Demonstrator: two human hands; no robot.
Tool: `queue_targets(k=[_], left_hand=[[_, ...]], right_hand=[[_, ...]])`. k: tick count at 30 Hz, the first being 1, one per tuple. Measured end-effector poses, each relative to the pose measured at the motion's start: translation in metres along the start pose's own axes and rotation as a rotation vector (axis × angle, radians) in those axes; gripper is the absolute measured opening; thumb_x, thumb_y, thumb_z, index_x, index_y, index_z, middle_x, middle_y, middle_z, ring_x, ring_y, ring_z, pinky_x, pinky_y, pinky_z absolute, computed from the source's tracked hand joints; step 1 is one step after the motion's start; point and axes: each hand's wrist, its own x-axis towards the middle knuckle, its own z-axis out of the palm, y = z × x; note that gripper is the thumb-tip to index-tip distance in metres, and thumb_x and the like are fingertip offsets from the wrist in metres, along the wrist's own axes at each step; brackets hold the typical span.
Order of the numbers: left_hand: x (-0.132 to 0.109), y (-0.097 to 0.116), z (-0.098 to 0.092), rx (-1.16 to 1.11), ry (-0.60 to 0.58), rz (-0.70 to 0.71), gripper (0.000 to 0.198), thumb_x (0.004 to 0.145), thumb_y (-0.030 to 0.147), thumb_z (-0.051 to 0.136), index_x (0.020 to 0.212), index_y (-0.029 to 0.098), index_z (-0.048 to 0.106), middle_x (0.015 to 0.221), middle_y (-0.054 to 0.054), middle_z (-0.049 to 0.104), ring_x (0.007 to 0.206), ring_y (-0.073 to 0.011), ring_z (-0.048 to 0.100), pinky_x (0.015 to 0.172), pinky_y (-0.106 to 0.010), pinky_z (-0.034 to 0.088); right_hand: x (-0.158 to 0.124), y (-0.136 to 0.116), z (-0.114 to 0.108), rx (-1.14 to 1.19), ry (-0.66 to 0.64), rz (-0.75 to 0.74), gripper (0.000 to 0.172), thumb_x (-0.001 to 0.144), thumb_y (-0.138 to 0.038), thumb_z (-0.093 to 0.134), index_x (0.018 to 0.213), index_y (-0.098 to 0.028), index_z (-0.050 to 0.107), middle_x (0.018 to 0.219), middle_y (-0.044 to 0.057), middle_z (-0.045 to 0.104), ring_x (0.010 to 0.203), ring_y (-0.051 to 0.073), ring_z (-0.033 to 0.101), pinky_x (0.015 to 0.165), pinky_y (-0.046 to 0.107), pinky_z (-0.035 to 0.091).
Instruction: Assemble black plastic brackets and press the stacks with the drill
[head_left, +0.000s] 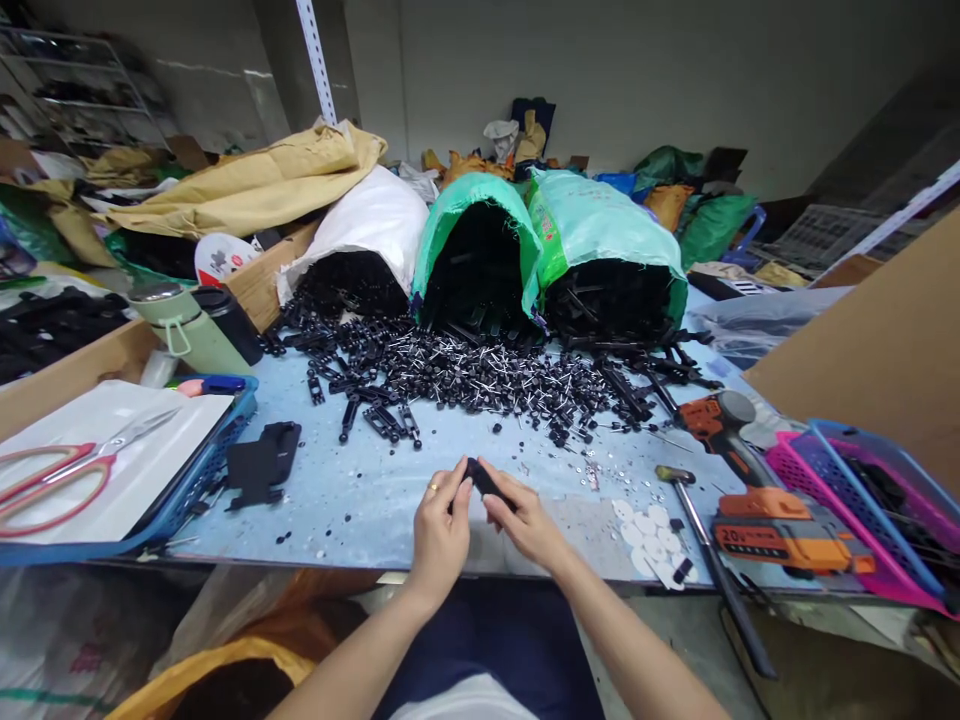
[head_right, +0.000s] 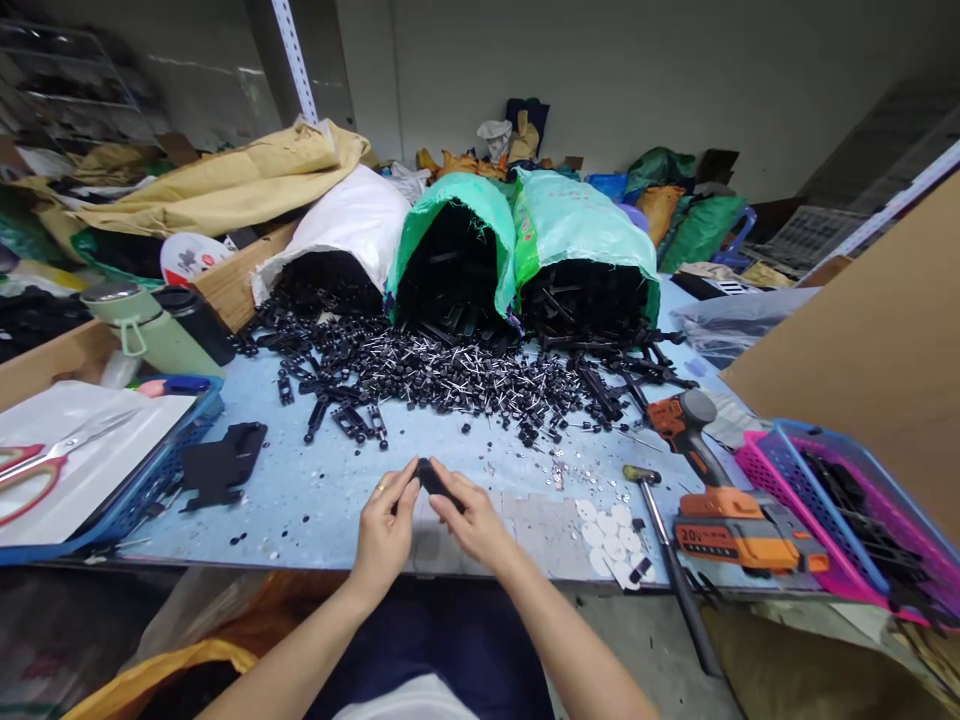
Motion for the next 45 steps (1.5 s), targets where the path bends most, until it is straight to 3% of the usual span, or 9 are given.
queue_targets(k=[3, 11, 16, 20, 23, 28, 35, 42, 45], left_hand=[[-0.005, 0.006, 0.004, -0.031, 0.103, 0.051, 0.035, 0.086, 0.030, 0.038, 0.117, 0.018, 0.051, 0.102, -0.009, 0.056, 0.096, -0.0174, 0.052, 0.083, -0.031, 0.043], [-0.004, -0.018, 0.000, 0.170, -0.057, 0.022, 0.037, 0.086, 0.027, 0.035, 0.122, 0.018, 0.044, 0.110, -0.010, 0.054, 0.103, -0.0205, 0.050, 0.085, -0.036, 0.043], [0.007, -0.026, 0.008, 0.603, -0.389, 0.285, 0.055, 0.076, 0.009, 0.041, 0.128, 0.026, 0.035, 0.129, -0.007, 0.040, 0.122, -0.0268, 0.030, 0.098, -0.052, 0.024], [0.026, -0.021, 0.014, 0.766, -0.723, 0.578, 0.045, 0.077, 0.005, 0.039, 0.114, 0.029, 0.050, 0.099, -0.003, 0.058, 0.105, -0.0218, 0.045, 0.097, -0.053, 0.020], [0.029, -0.021, 0.015, 0.928, -0.661, 0.549, 0.039, 0.080, 0.007, 0.039, 0.115, 0.022, 0.049, 0.087, -0.005, 0.059, 0.087, -0.0200, 0.051, 0.083, -0.042, 0.035], [0.019, -0.027, 0.014, 1.056, -0.563, 0.450, 0.038, 0.080, 0.007, 0.042, 0.117, 0.017, 0.048, 0.084, -0.007, 0.058, 0.081, -0.0209, 0.052, 0.069, -0.035, 0.039], [0.010, -0.029, 0.016, 0.811, -0.629, 0.375, 0.037, 0.079, 0.021, 0.051, 0.116, 0.018, 0.048, 0.095, -0.008, 0.057, 0.090, -0.0227, 0.052, 0.077, -0.038, 0.042], [0.006, 0.002, 0.038, 0.067, -0.429, 0.103, 0.051, 0.080, 0.039, 0.048, 0.126, 0.021, 0.034, 0.116, -0.010, 0.050, 0.103, -0.0202, 0.050, 0.085, -0.035, 0.041], [0.005, 0.015, 0.050, -0.187, -0.367, -0.180, 0.044, 0.081, 0.043, 0.044, 0.117, 0.018, 0.041, 0.085, -0.005, 0.060, 0.068, -0.0135, 0.058, 0.062, -0.025, 0.045]], right_hand=[[-0.009, -0.003, 0.010, -0.003, 0.072, -0.028, 0.048, 0.087, -0.041, 0.039, 0.132, -0.026, 0.033, 0.097, 0.006, 0.051, 0.059, 0.010, 0.049, 0.057, 0.027, 0.047], [-0.006, 0.008, -0.005, -0.282, -0.059, -0.047, 0.046, 0.089, -0.040, 0.035, 0.133, -0.028, 0.031, 0.103, 0.005, 0.053, 0.082, 0.016, 0.054, 0.078, 0.032, 0.045], [0.051, 0.042, -0.095, -0.730, 0.200, 0.076, 0.043, 0.087, -0.041, 0.036, 0.125, -0.023, 0.043, 0.115, 0.009, 0.050, 0.101, 0.021, 0.048, 0.086, 0.035, 0.040], [0.091, 0.069, -0.187, -1.129, 0.492, 0.422, 0.043, 0.087, -0.028, 0.034, 0.128, -0.016, 0.035, 0.120, 0.014, 0.044, 0.110, 0.026, 0.040, 0.088, 0.037, 0.036], [0.100, 0.084, -0.232, -1.217, 0.566, 0.734, 0.048, 0.083, -0.019, 0.038, 0.130, -0.010, 0.030, 0.116, 0.021, 0.043, 0.107, 0.030, 0.041, 0.081, 0.042, 0.038], [0.098, 0.096, -0.256, -1.201, 0.506, 0.824, 0.037, 0.076, -0.013, 0.048, 0.113, -0.007, 0.048, 0.107, 0.021, 0.049, 0.106, 0.031, 0.044, 0.078, 0.041, 0.039], [0.052, 0.060, -0.229, -1.188, 0.445, 0.681, 0.030, 0.075, -0.025, 0.053, 0.099, -0.007, 0.055, 0.100, 0.019, 0.053, 0.088, 0.026, 0.055, 0.072, 0.035, 0.043], [-0.019, 0.012, -0.086, 0.062, 0.324, 0.287, 0.049, 0.083, -0.056, 0.034, 0.088, -0.014, 0.059, 0.084, 0.010, 0.064, 0.076, 0.019, 0.060, 0.068, 0.032, 0.046], [-0.040, 0.003, -0.052, -0.093, 0.198, 0.283, 0.055, 0.084, -0.056, 0.029, 0.076, -0.012, 0.061, 0.068, 0.009, 0.062, 0.065, 0.018, 0.059, 0.063, 0.032, 0.046]])
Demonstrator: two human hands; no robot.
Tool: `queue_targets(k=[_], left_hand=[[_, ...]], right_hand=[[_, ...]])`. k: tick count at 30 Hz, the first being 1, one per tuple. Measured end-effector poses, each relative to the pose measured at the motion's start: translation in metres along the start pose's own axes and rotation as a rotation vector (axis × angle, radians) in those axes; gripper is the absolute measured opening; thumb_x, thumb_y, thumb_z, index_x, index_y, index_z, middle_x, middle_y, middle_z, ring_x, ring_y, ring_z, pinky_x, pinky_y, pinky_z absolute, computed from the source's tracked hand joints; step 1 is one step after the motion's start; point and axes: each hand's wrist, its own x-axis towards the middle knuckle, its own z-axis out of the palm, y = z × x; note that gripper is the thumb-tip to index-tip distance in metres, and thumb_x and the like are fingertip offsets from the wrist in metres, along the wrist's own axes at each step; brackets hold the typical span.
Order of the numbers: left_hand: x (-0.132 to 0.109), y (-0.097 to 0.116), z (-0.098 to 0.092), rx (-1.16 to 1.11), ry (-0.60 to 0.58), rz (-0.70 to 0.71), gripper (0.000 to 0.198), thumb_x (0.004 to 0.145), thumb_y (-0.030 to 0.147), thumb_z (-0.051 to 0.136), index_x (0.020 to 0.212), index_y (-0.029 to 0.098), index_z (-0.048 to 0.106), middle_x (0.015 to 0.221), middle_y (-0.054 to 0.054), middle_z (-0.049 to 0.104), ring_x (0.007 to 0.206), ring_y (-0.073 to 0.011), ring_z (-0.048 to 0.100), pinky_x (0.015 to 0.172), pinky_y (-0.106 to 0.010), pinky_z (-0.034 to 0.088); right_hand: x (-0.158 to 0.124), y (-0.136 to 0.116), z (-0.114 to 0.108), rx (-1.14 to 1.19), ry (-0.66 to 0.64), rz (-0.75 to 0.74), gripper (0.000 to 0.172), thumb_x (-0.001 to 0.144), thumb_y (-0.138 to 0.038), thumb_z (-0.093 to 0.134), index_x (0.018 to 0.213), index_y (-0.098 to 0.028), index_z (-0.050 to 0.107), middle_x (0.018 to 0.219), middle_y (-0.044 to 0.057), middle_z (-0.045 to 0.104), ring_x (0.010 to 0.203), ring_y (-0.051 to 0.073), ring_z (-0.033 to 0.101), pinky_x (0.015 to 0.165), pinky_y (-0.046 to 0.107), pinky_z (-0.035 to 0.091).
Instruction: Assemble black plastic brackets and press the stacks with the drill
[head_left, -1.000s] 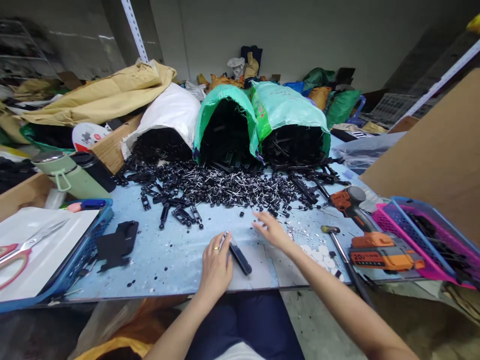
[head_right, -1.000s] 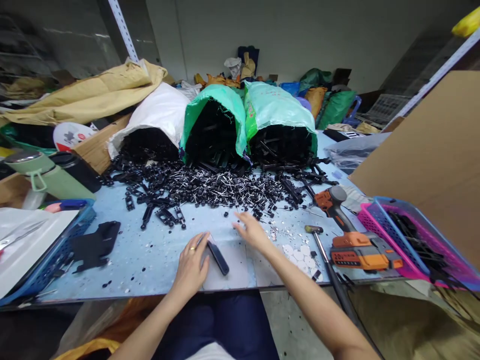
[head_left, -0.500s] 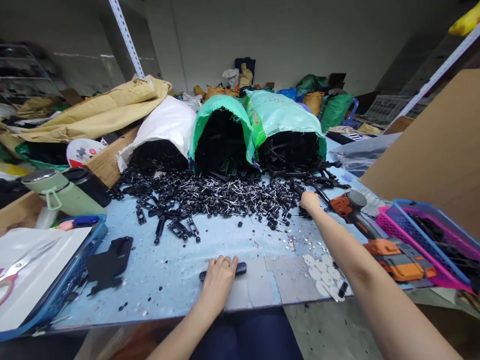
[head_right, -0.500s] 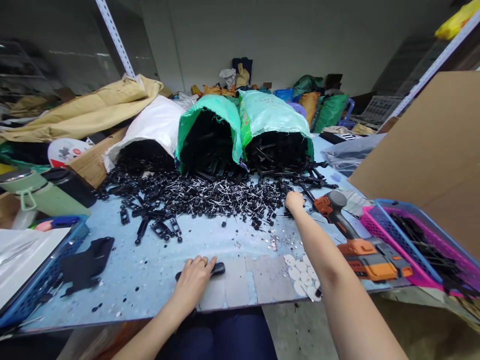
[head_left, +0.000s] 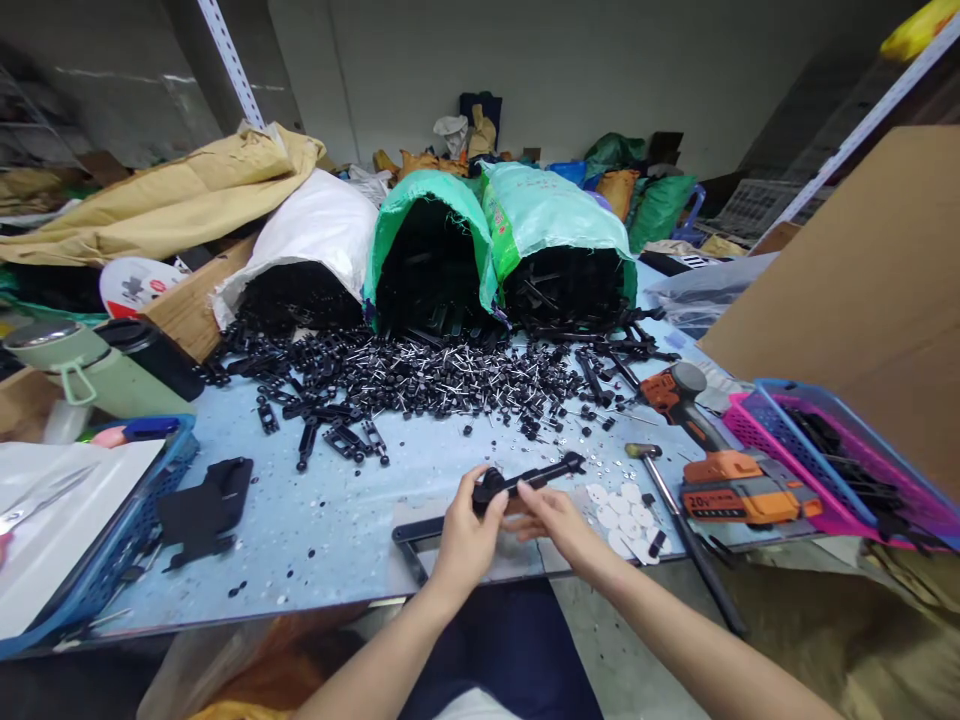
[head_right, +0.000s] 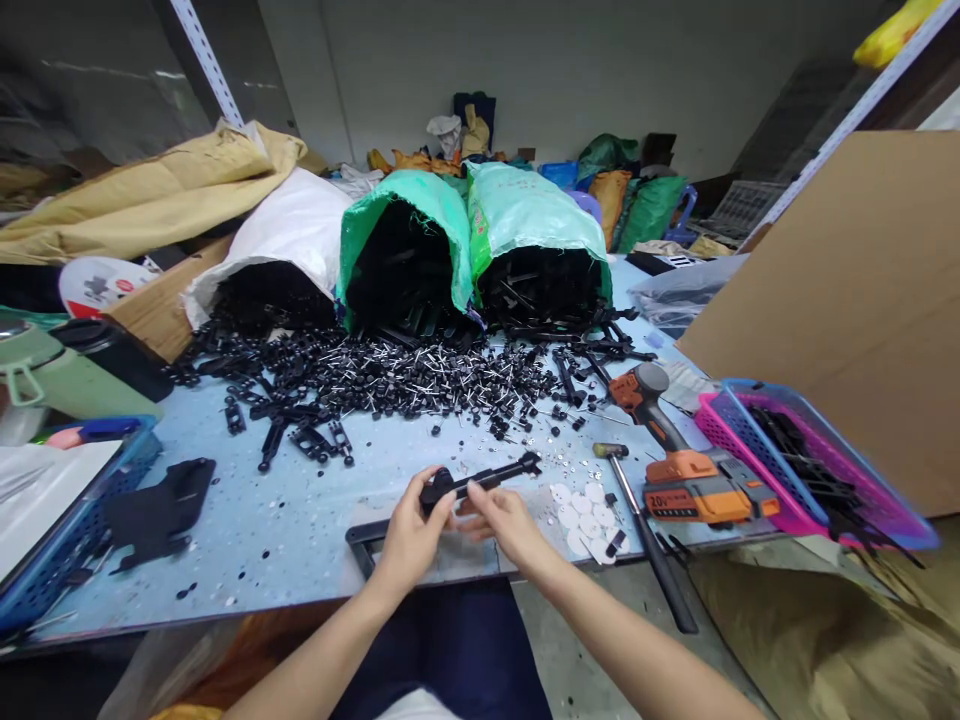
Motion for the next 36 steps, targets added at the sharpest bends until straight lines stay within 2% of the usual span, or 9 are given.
queue_targets(k=[4, 6, 8, 11, 15, 22, 28, 32, 36], left_hand=[[-0.006, 0.002, -0.001, -0.126, -0.129, -0.200, 0.037, 0.080, 0.047, 0.042, 0.096, 0.015, 0.049, 0.061, 0.002, 0.053, 0.037, -0.0067, 0.041, 0.041, -0.021, 0.034], [-0.012, 0.001, -0.010, -0.018, -0.200, -0.150, 0.039, 0.082, 0.047, 0.038, 0.100, 0.015, 0.049, 0.075, -0.003, 0.058, 0.048, -0.0100, 0.051, 0.048, -0.024, 0.040], [-0.014, -0.001, -0.022, 0.223, -0.188, 0.006, 0.045, 0.082, 0.048, 0.037, 0.114, 0.017, 0.043, 0.103, -0.010, 0.056, 0.084, -0.0179, 0.057, 0.072, -0.032, 0.044], [-0.009, -0.007, -0.038, 0.596, -0.262, 0.200, 0.062, 0.076, 0.055, 0.044, 0.126, 0.019, 0.034, 0.126, -0.012, 0.041, 0.118, -0.0262, 0.034, 0.095, -0.042, 0.028], [0.000, -0.018, -0.044, 0.830, -0.425, 0.266, 0.073, 0.062, 0.065, 0.053, 0.118, 0.019, 0.042, 0.114, -0.012, 0.050, 0.109, -0.0292, 0.041, 0.091, -0.044, 0.031], [-0.005, -0.023, -0.041, 0.851, -0.305, 0.328, 0.045, 0.071, 0.048, 0.055, 0.104, 0.020, 0.045, 0.095, -0.006, 0.056, 0.088, -0.0229, 0.053, 0.076, -0.034, 0.039], [-0.010, -0.025, -0.045, 0.844, -0.291, 0.361, 0.043, 0.071, 0.053, 0.053, 0.098, 0.019, 0.048, 0.088, -0.004, 0.057, 0.084, -0.0218, 0.054, 0.071, -0.032, 0.041], [0.024, -0.022, -0.042, 0.858, -0.391, 0.388, 0.052, 0.074, 0.054, 0.049, 0.112, 0.019, 0.044, 0.102, -0.008, 0.056, 0.095, -0.0230, 0.052, 0.078, -0.034, 0.041], [0.095, -0.015, -0.024, 0.998, -0.143, 0.254, 0.031, 0.085, 0.027, 0.037, 0.111, 0.013, 0.048, 0.106, -0.013, 0.054, 0.101, -0.0233, 0.049, 0.082, -0.035, 0.039]], right_hand=[[-0.020, -0.004, -0.015, -0.673, 0.099, -0.408, 0.037, 0.080, -0.049, 0.048, 0.092, -0.015, 0.060, 0.093, 0.013, 0.061, 0.088, 0.025, 0.054, 0.078, 0.038, 0.039], [-0.022, -0.004, -0.026, -0.857, -0.072, -0.530, 0.033, 0.084, -0.042, 0.045, 0.104, -0.017, 0.054, 0.095, 0.011, 0.060, 0.089, 0.022, 0.053, 0.078, 0.034, 0.038], [-0.019, -0.002, -0.029, -0.960, -0.286, -0.535, 0.029, 0.088, -0.038, 0.039, 0.104, -0.018, 0.052, 0.084, 0.006, 0.060, 0.077, 0.017, 0.055, 0.068, 0.028, 0.039], [-0.011, 0.008, -0.021, -1.069, -0.442, -0.497, 0.028, 0.088, -0.042, 0.037, 0.095, -0.020, 0.052, 0.077, 0.003, 0.059, 0.069, 0.016, 0.056, 0.058, 0.025, 0.036], [-0.005, 0.016, -0.006, -1.126, -0.401, -0.461, 0.026, 0.089, -0.042, 0.035, 0.095, -0.022, 0.050, 0.079, 0.002, 0.057, 0.068, 0.016, 0.056, 0.052, 0.024, 0.031], [-0.012, -0.008, 0.000, -1.219, -0.235, -0.484, 0.016, 0.087, -0.034, 0.042, 0.096, -0.024, 0.049, 0.081, 0.003, 0.056, 0.071, 0.018, 0.053, 0.058, 0.027, 0.033], [-0.007, -0.013, -0.007, -1.178, -0.285, -0.524, 0.020, 0.088, -0.037, 0.039, 0.092, -0.022, 0.052, 0.079, 0.004, 0.056, 0.073, 0.018, 0.053, 0.062, 0.028, 0.034], [0.008, 0.003, -0.024, -1.064, -0.371, -0.469, 0.027, 0.086, -0.045, 0.041, 0.093, -0.021, 0.054, 0.083, 0.003, 0.058, 0.076, 0.018, 0.055, 0.063, 0.027, 0.036], [0.053, 0.004, -0.026, -1.007, -0.291, -0.365, 0.028, 0.087, -0.041, 0.041, 0.101, -0.020, 0.053, 0.096, 0.006, 0.057, 0.087, 0.018, 0.054, 0.071, 0.026, 0.038]])
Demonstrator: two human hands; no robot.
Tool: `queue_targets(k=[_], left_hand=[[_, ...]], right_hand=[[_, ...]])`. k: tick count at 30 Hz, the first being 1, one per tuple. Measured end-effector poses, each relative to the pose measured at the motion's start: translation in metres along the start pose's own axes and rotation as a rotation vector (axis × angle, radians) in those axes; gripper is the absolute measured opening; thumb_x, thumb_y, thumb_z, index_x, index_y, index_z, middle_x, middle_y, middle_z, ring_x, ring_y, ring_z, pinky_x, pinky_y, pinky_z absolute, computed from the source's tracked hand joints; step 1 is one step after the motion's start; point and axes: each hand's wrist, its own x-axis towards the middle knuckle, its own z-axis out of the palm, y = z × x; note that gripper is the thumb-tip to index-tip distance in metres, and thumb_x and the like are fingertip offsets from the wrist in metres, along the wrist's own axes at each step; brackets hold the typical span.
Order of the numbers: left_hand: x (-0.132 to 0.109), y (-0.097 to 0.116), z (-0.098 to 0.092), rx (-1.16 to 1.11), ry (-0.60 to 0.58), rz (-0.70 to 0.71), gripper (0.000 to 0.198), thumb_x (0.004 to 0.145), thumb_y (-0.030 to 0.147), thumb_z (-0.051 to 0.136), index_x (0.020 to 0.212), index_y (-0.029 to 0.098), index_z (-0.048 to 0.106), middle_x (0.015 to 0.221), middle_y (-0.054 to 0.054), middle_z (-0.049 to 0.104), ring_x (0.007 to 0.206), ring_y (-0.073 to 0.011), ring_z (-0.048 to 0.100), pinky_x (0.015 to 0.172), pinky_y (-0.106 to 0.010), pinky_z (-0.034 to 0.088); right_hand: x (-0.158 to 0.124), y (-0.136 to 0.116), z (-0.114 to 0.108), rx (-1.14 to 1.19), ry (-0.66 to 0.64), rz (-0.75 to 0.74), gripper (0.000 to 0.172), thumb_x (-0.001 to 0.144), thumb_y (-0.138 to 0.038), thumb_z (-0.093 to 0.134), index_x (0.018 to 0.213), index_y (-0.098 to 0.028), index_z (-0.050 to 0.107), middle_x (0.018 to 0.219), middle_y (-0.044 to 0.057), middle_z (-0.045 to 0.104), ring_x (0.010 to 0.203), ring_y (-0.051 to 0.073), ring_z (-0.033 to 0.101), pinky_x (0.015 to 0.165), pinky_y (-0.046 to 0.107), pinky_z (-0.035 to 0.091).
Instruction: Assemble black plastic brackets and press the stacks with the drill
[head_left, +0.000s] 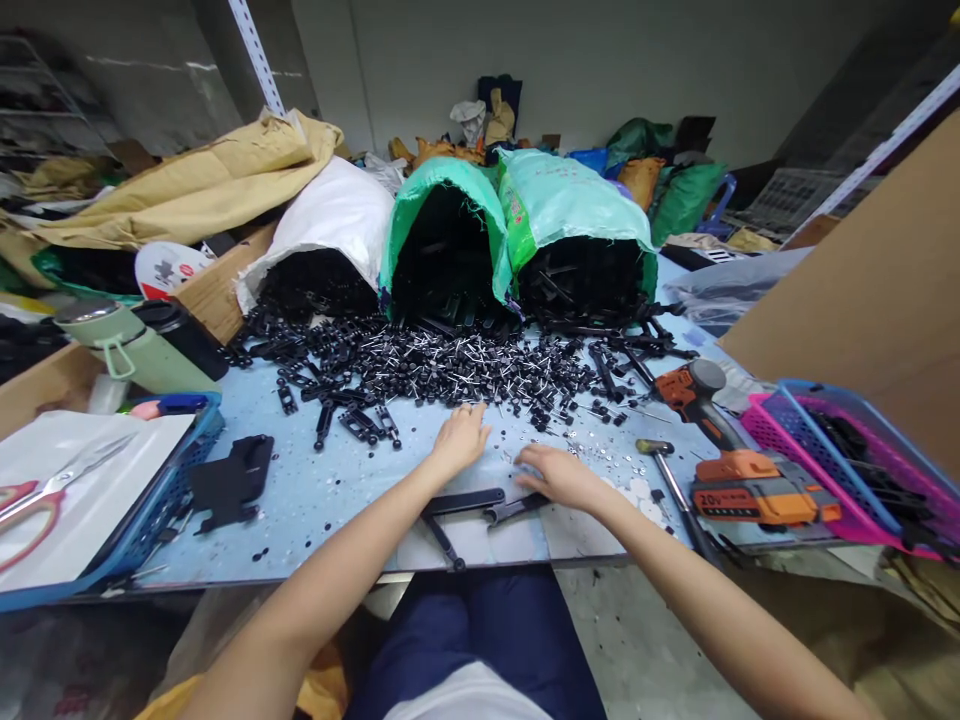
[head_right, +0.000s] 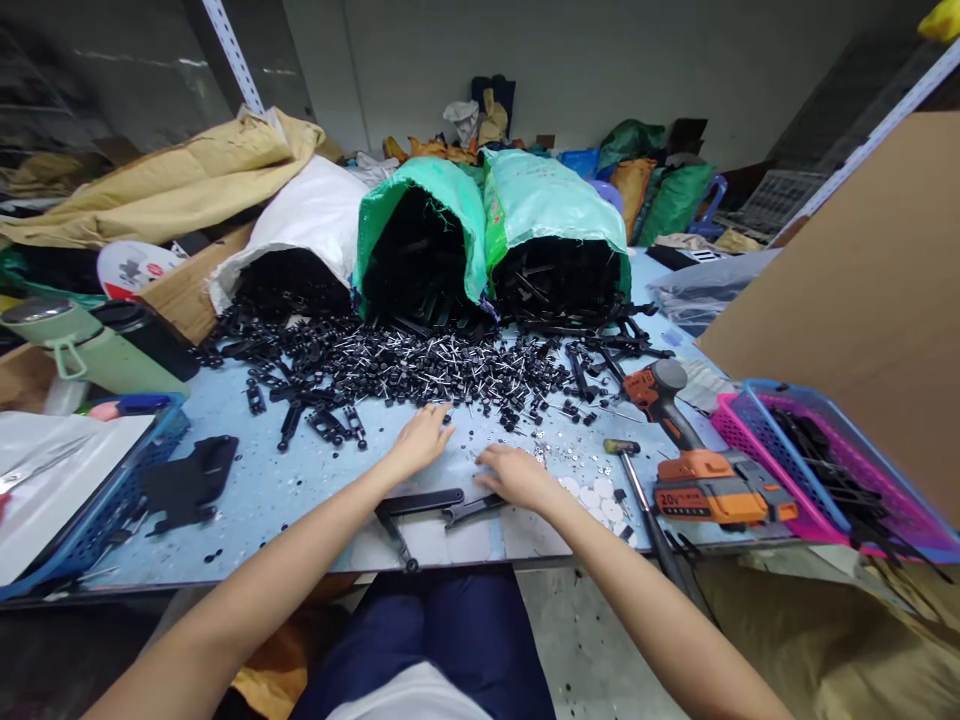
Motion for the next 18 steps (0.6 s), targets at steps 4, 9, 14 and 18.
queue_targets(k=[4, 9, 14, 18], left_hand=[[0.039, 0.001, 0.001, 0.019, -0.011, -0.026, 0.025, 0.078, 0.005, 0.038, 0.089, 0.010, 0.059, 0.088, -0.012, 0.058, 0.089, -0.0208, 0.054, 0.078, -0.032, 0.041], [-0.025, -0.022, -0.026, -0.027, 0.112, -0.032, 0.028, 0.081, 0.009, 0.035, 0.097, 0.013, 0.058, 0.089, -0.008, 0.056, 0.085, -0.0171, 0.054, 0.079, -0.029, 0.041], [-0.115, -0.045, -0.053, -0.133, 0.081, -0.043, 0.026, 0.082, 0.013, 0.035, 0.089, 0.018, 0.060, 0.079, -0.004, 0.054, 0.075, -0.0151, 0.053, 0.071, -0.027, 0.043], [-0.135, -0.039, -0.052, -0.060, 0.048, -0.058, 0.029, 0.083, 0.010, 0.032, 0.089, 0.017, 0.060, 0.077, -0.005, 0.051, 0.073, -0.0157, 0.052, 0.069, -0.028, 0.043]], right_hand=[[0.070, 0.003, -0.005, -0.086, 0.123, 0.300, 0.026, 0.090, -0.028, 0.035, 0.111, -0.018, 0.046, 0.104, 0.010, 0.053, 0.099, 0.020, 0.048, 0.075, 0.027, 0.039], [0.107, 0.006, 0.007, -0.068, 0.114, 0.390, 0.024, 0.085, -0.013, 0.034, 0.105, -0.015, 0.049, 0.100, 0.013, 0.054, 0.093, 0.022, 0.052, 0.071, 0.029, 0.041], [0.078, 0.014, 0.017, -0.004, 0.093, 0.371, 0.025, 0.077, -0.011, 0.043, 0.100, -0.014, 0.054, 0.096, 0.012, 0.057, 0.090, 0.022, 0.054, 0.074, 0.029, 0.040], [0.047, 0.007, 0.009, 0.252, 0.193, 0.260, 0.019, 0.074, -0.016, 0.049, 0.090, -0.016, 0.058, 0.088, 0.004, 0.062, 0.080, 0.015, 0.057, 0.073, 0.024, 0.043]])
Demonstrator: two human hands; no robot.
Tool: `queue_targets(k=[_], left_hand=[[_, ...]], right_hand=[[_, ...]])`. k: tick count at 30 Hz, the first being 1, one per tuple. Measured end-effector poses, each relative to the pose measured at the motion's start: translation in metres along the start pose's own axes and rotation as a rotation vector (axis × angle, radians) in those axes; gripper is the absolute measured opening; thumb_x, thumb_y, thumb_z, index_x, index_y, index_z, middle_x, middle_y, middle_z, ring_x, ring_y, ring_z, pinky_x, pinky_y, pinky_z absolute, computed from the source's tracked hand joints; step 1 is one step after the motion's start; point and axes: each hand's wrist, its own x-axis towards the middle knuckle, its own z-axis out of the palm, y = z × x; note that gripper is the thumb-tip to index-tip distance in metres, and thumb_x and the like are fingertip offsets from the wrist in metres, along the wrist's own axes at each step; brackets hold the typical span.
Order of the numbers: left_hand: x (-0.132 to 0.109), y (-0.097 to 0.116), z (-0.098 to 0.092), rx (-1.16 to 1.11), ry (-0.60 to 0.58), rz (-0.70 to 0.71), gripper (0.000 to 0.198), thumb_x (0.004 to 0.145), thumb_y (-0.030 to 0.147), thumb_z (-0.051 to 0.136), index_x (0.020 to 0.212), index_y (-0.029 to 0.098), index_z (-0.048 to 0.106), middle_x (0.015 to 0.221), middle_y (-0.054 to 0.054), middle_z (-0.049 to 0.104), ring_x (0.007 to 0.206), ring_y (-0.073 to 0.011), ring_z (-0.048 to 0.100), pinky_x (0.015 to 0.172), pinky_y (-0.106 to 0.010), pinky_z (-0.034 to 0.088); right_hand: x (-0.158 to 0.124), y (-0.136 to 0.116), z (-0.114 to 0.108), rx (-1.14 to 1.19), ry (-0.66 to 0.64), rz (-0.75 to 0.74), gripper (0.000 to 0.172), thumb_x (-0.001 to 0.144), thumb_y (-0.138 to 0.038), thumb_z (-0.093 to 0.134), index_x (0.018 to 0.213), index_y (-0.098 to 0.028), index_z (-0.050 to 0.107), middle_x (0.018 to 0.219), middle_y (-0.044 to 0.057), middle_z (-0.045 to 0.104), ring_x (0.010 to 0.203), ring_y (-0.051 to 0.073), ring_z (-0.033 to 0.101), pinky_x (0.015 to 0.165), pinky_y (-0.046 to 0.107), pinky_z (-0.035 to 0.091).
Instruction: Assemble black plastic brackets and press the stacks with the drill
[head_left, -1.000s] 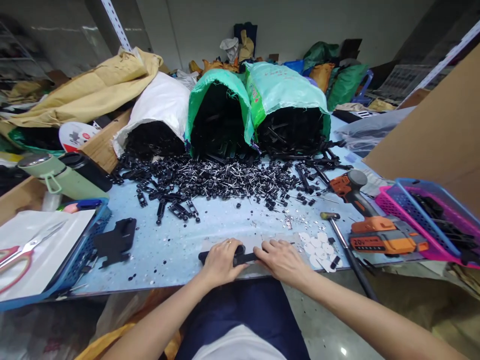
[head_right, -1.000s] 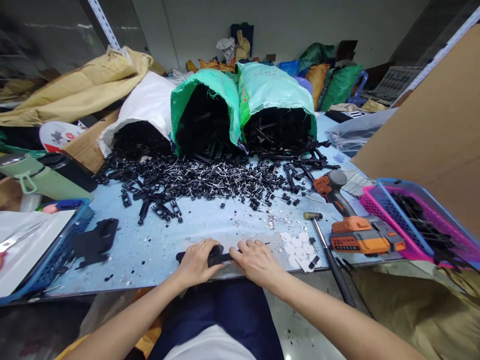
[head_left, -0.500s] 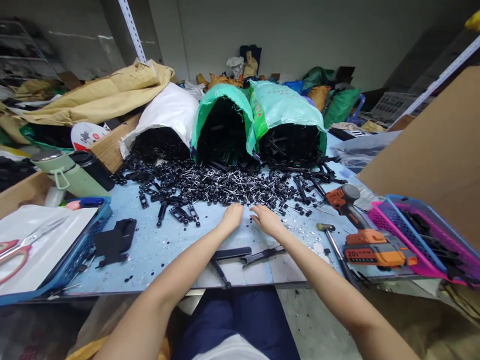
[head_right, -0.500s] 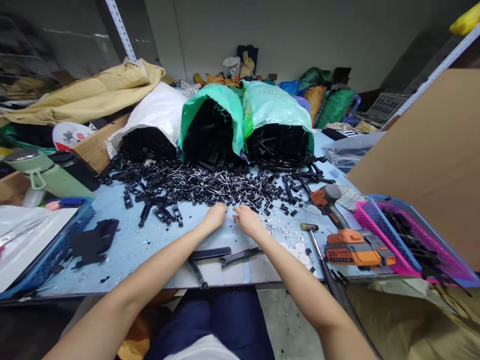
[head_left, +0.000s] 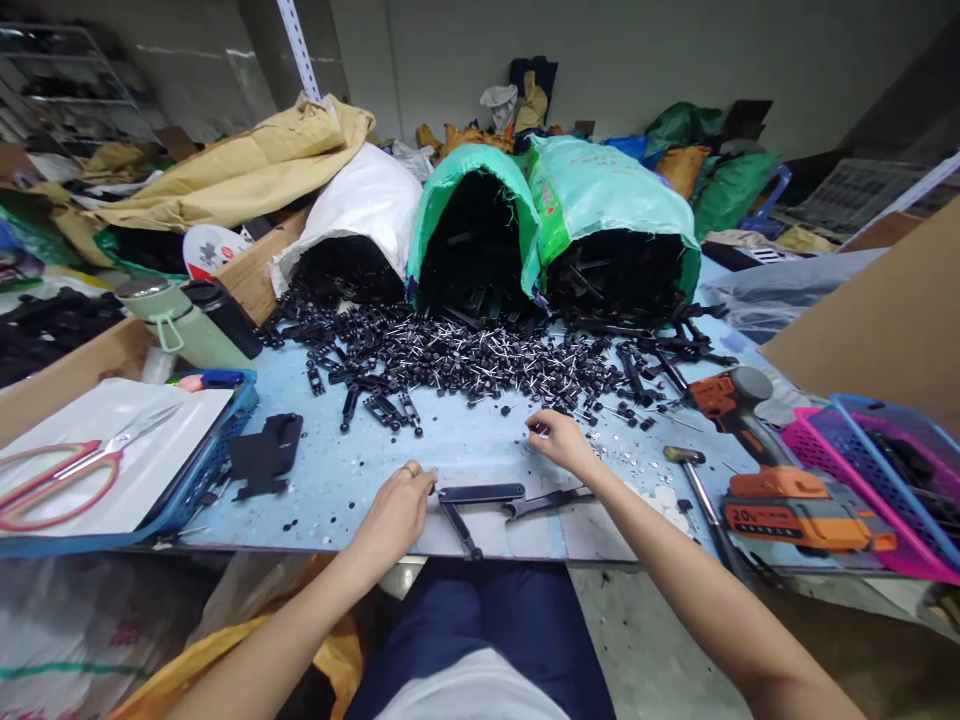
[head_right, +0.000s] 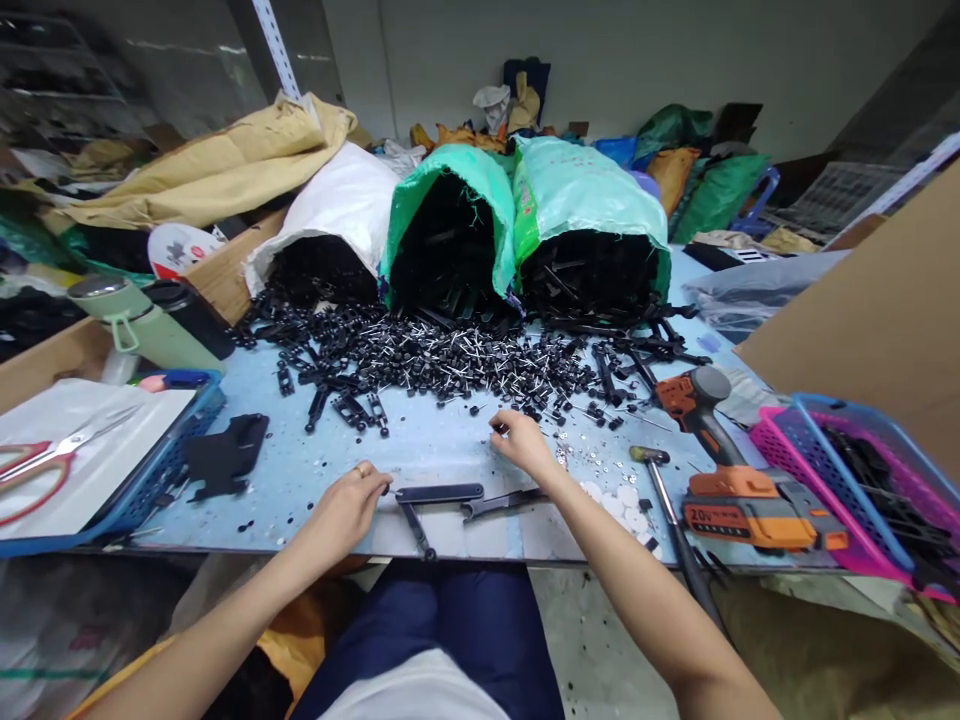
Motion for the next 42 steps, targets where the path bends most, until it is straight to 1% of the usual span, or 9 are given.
queue_targets(k=[4, 7, 13, 18, 24, 29, 33, 38, 42], left_hand=[[0.003, 0.009, 0.012, 0.082, 0.026, 0.049, 0.026, 0.084, 0.010, 0.034, 0.087, 0.016, 0.059, 0.080, -0.006, 0.052, 0.076, -0.0170, 0.052, 0.071, -0.030, 0.044], [0.001, 0.007, 0.028, 0.040, 0.145, 0.098, 0.022, 0.086, 0.017, 0.036, 0.093, 0.015, 0.057, 0.082, -0.007, 0.055, 0.079, -0.0170, 0.053, 0.072, -0.030, 0.045], [-0.012, -0.002, 0.049, 0.191, 0.180, 0.179, 0.029, 0.088, 0.016, 0.031, 0.105, 0.015, 0.054, 0.083, -0.009, 0.060, 0.076, -0.0179, 0.054, 0.067, -0.033, 0.043], [-0.019, 0.002, 0.048, 0.245, 0.199, 0.152, 0.030, 0.087, 0.020, 0.036, 0.113, 0.017, 0.051, 0.105, -0.012, 0.059, 0.099, -0.0232, 0.051, 0.080, -0.040, 0.037], [0.001, 0.026, 0.056, 0.151, 0.124, 0.445, 0.037, 0.086, 0.024, 0.037, 0.122, 0.017, 0.042, 0.123, -0.010, 0.049, 0.118, -0.0233, 0.037, 0.099, -0.044, 0.021], [0.022, 0.054, 0.068, 0.088, -0.005, 0.236, 0.055, 0.076, 0.046, 0.052, 0.118, 0.011, 0.042, 0.103, -0.013, 0.056, 0.097, -0.0268, 0.048, 0.082, -0.042, 0.037], [0.026, 0.058, 0.079, 0.046, 0.003, 0.135, 0.042, 0.073, 0.039, 0.057, 0.107, 0.015, 0.048, 0.096, -0.008, 0.056, 0.093, -0.0248, 0.048, 0.078, -0.039, 0.038], [0.025, 0.053, 0.080, 0.013, -0.014, 0.145, 0.045, 0.069, 0.045, 0.060, 0.104, 0.017, 0.049, 0.099, -0.007, 0.055, 0.098, -0.0245, 0.046, 0.086, -0.040, 0.035], [0.017, 0.049, 0.074, 0.132, -0.008, 0.268, 0.049, 0.078, 0.038, 0.052, 0.119, 0.014, 0.040, 0.110, -0.011, 0.052, 0.101, -0.0244, 0.046, 0.085, -0.038, 0.036]], right_hand=[[-0.031, -0.015, -0.006, 0.486, 0.061, -0.095, 0.013, 0.075, -0.028, 0.053, 0.077, -0.017, 0.061, 0.078, 0.004, 0.064, 0.072, 0.015, 0.059, 0.068, 0.026, 0.047], [-0.048, -0.025, -0.002, 0.565, 0.043, -0.122, 0.016, 0.076, -0.033, 0.054, 0.074, -0.019, 0.062, 0.076, 0.003, 0.064, 0.070, 0.016, 0.059, 0.065, 0.027, 0.048], [-0.062, -0.029, 0.006, 0.427, 0.099, -0.233, 0.018, 0.082, -0.031, 0.047, 0.079, -0.021, 0.062, 0.076, 0.004, 0.062, 0.071, 0.016, 0.058, 0.064, 0.028, 0.048], [-0.075, -0.022, 0.014, 0.296, 0.156, -0.378, 0.021, 0.087, -0.024, 0.040, 0.095, -0.023, 0.060, 0.090, 0.006, 0.062, 0.085, 0.016, 0.058, 0.078, 0.031, 0.046], [-0.081, 0.000, 0.022, 0.128, 0.150, -0.538, 0.031, 0.086, -0.028, 0.045, 0.116, -0.024, 0.049, 0.112, 0.009, 0.054, 0.103, 0.019, 0.050, 0.085, 0.037, 0.043], [-0.083, 0.013, 0.030, 0.112, 0.100, -0.543, 0.043, 0.083, -0.034, 0.050, 0.124, -0.024, 0.041, 0.107, 0.009, 0.054, 0.096, 0.018, 0.052, 0.079, 0.033, 0.045], [-0.089, 0.015, 0.042, 0.106, 0.131, -0.545, 0.044, 0.085, -0.032, 0.047, 0.127, -0.022, 0.036, 0.096, 0.008, 0.058, 0.087, 0.018, 0.053, 0.073, 0.031, 0.044], [-0.085, 0.021, 0.036, -0.058, 0.025, -0.619, 0.040, 0.087, -0.035, 0.044, 0.124, -0.020, 0.041, 0.090, 0.008, 0.058, 0.082, 0.017, 0.052, 0.069, 0.029, 0.042], [-0.077, 0.028, 0.026, -0.231, -0.018, -0.660, 0.041, 0.086, -0.046, 0.041, 0.115, -0.019, 0.049, 0.084, 0.007, 0.058, 0.076, 0.017, 0.052, 0.062, 0.027, 0.040]])
